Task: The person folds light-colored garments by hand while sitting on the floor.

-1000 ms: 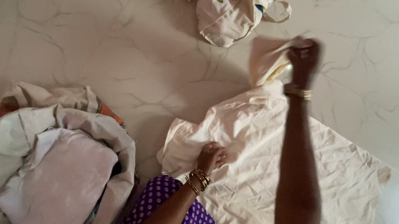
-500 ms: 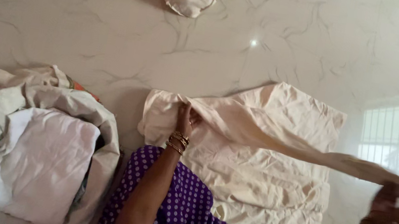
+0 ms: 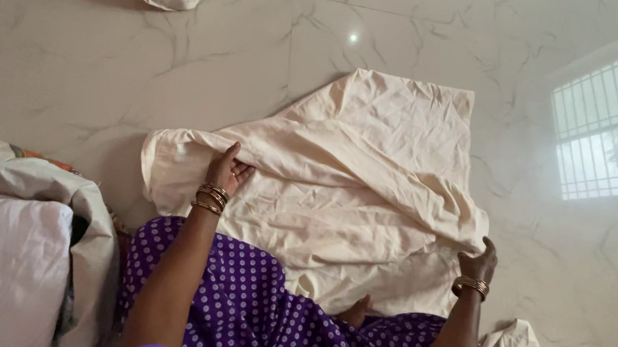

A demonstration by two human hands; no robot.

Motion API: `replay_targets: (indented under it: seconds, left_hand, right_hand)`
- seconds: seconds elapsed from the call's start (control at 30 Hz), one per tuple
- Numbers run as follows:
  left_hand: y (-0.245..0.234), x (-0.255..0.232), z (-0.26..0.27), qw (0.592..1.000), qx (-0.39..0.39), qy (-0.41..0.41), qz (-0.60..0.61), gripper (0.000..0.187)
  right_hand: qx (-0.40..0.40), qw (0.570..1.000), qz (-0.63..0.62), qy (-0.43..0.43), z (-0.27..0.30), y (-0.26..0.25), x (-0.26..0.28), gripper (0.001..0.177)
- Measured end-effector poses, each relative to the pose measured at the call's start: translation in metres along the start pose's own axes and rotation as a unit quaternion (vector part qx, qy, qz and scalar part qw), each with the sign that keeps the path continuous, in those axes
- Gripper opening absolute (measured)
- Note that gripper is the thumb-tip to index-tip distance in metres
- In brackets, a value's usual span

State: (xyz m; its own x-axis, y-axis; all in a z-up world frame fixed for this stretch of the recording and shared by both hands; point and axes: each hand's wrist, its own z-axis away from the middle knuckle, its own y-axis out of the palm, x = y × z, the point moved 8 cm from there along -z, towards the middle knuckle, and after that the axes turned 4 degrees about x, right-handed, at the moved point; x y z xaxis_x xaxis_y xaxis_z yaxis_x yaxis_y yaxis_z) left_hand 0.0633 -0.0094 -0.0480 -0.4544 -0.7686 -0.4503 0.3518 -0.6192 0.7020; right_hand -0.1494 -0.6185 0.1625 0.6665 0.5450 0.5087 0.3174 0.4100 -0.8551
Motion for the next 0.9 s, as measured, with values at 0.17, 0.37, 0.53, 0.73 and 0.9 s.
replay_targets:
  seconds: [0.17, 0.37, 0.53, 0.73, 0.9]
  left_hand:
    - [0.01, 0.002, -0.002, 0.995, -0.08, -0.006, -0.059, 0.034]
    - [0.013, -0.03, 0.0, 0.99, -0.112, 0.057, -0.058, 0.028]
    - [0.009, -0.047, -0.002, 0.985, -0.139, 0.083, -0.062, 0.028]
    - [0.003, -0.06, 0.007, 0.986, -0.103, 0.12, -0.046, 0.019]
    - [0.0, -0.056, 0.037, 0.925, -0.221, 0.042, -0.306, 0.017]
  right_hand:
    - [-0.12, 0.966, 0.213, -0.081, -0.014, 0.01, 0.01, 0.033]
    - [-0.179, 0.974, -0.054, -0.132, -0.062, -0.053, -0.012, 0.016]
    - [-0.127, 0.96, -0.23, -0.091, -0.086, -0.068, -0.031, 0.037]
    - [0.064, 0.85, -0.52, -0.045, -0.08, -0.049, -0.047, 0.065]
    - [0.063, 0.885, -0.46, -0.045, -0.071, -0.064, -0.059, 0.056]
